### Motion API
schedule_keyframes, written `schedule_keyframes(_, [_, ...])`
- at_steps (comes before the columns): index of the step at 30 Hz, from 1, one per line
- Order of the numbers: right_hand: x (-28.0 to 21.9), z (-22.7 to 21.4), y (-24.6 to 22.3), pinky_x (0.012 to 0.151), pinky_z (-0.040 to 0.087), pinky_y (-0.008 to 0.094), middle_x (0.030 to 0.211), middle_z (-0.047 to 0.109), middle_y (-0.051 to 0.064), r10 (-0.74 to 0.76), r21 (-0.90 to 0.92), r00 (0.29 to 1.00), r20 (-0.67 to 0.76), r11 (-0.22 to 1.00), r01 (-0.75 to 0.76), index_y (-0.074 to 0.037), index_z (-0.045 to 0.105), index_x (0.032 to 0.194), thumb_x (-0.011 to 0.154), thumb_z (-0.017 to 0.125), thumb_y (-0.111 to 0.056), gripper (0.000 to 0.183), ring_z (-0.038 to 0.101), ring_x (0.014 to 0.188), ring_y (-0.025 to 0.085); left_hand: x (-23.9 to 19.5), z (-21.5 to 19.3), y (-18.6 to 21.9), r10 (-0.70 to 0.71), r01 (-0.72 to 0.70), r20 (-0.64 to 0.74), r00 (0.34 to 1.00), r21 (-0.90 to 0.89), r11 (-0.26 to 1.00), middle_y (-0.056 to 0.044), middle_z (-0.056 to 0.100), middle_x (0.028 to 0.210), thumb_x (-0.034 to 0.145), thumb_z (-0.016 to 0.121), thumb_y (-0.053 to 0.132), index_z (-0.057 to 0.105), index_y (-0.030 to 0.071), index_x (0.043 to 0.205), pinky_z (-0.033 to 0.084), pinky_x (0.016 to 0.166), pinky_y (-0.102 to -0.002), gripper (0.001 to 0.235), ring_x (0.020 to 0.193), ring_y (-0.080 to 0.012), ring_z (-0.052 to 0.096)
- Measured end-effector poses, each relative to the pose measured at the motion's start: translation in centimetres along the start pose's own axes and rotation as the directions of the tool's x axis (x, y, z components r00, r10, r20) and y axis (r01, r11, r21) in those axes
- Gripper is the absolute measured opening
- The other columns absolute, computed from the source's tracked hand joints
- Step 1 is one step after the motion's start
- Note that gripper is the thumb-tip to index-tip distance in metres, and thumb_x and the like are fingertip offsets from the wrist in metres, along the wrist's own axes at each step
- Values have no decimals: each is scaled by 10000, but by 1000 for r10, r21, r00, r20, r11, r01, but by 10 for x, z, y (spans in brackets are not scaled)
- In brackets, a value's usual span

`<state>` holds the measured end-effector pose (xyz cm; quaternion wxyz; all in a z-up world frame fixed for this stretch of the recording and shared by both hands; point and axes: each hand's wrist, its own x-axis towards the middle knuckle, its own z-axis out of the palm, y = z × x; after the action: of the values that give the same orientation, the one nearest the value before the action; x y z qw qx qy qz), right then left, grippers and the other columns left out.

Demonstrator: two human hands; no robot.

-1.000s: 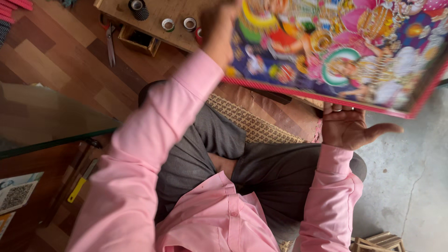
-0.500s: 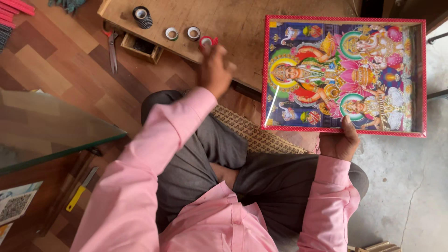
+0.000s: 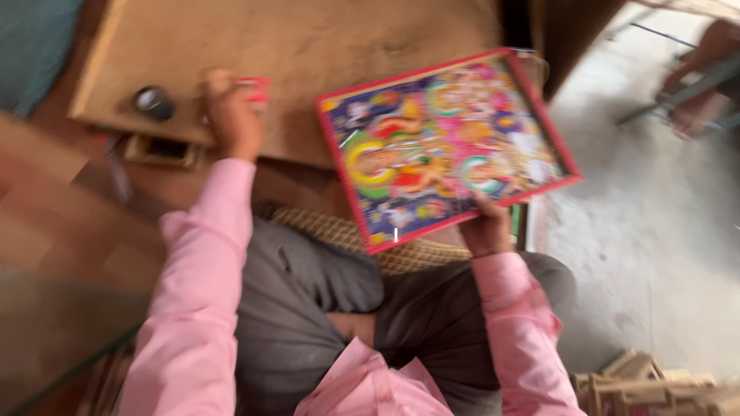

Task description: The person sits on the floor and applies red and blue patterned tape to the edges of a framed religious artwork. They smooth the tape along the borders and fold it over the edges to finish the frame.

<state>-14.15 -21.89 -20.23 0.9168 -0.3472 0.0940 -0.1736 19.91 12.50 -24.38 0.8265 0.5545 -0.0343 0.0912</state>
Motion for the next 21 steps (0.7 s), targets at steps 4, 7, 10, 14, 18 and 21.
schedule_keyframes(4, [8, 6, 25, 1111, 493, 494, 1307, 647, 116, 37, 15, 995, -96, 999, -36, -18, 516, 1405, 882, 710, -2, 557, 629, 1236, 300, 35, -25, 9, 316, -316, -51, 947, 8, 949, -136, 670, 958, 962, 726, -81, 497, -1, 1040, 488, 536, -306, 254, 711, -188, 641])
schedule_keyframes(7, [15, 4, 40, 1100, 495, 478, 1296, 670, 79, 157, 110, 980, -120, 983, -144, -51, 531, 1375, 901, 678, -9, 498, 652, 1198, 254, 34, -40, 12, 493, -353, 322, 808, 935, -32, -86, 613, 1039, 631, 839, 54, 738, 168, 852, 459, 777, -496, 269, 994, -319, 597])
schedule_keyframes(10, [24, 1, 54, 1074, 509, 512, 1287, 672, 124, 246, 178, 964, -103, 958, -226, -3, 536, 1364, 967, 672, -43, 422, 665, 1168, 272, 25, -52, 11, 407, -286, 223, 886, 953, 100, -66, 570, 1158, 700, 854, 40, 774, 197, 859, 362, 1005, -517, 238, 1211, -318, 515])
schedule_keyframes(14, [37, 1, 67, 1005, 541, 560, 1255, 686, 110, 240, 159, 967, -91, 962, -224, -34, 563, 1318, 929, 681, -80, 409, 685, 1118, 272, 23, -37, 12, 479, -340, 253, 840, 935, 102, -114, 564, 1160, 701, 813, 7, 762, 125, 983, 401, 973, -505, 310, 1172, -343, 529])
schedule_keyframes(18, [46, 3, 87, 1037, 550, 499, 1289, 681, 94, 184, 142, 979, -91, 975, -170, -34, 561, 1347, 956, 687, -70, 413, 684, 1154, 246, -3, -21, 22, 476, -425, 281, 833, 876, 227, -146, 574, 1214, 777, 864, 53, 733, 31, 1081, 421, 1003, -520, 331, 1188, -374, 549])
schedule_keyframes(21, [51, 1, 96, 967, 600, 479, 1248, 694, 89, 180, 116, 979, -101, 979, -168, -35, 579, 1313, 951, 699, -115, 389, 710, 1093, 239, -33, 0, 21, 455, -523, 357, 816, 791, 318, -170, 585, 1232, 833, 860, 64, 713, 4, 1111, 432, 1021, -521, 320, 1186, -393, 559])
